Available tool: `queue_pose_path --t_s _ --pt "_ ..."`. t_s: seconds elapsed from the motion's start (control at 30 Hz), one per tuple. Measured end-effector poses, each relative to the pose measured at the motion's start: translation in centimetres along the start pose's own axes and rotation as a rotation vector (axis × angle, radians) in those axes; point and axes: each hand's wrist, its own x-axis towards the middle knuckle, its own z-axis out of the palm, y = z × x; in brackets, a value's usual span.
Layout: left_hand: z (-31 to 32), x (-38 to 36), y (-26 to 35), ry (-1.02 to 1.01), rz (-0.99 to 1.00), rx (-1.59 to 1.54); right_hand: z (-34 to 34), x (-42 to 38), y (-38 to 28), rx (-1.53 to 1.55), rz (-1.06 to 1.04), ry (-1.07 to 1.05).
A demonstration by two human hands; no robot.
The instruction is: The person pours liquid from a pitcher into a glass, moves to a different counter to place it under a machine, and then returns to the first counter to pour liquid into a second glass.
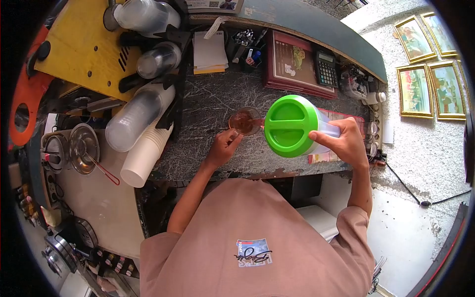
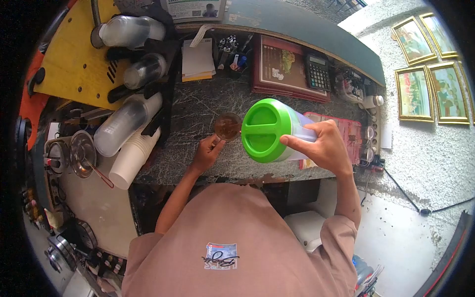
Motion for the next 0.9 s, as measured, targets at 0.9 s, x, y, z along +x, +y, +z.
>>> queue_pose_path --t_s 0.9 --pt "0.28 0.07 -0.72 0.033 0.066 -0.007 -0.40 0.16 -0.59 -0.070 0.019 -0.045"
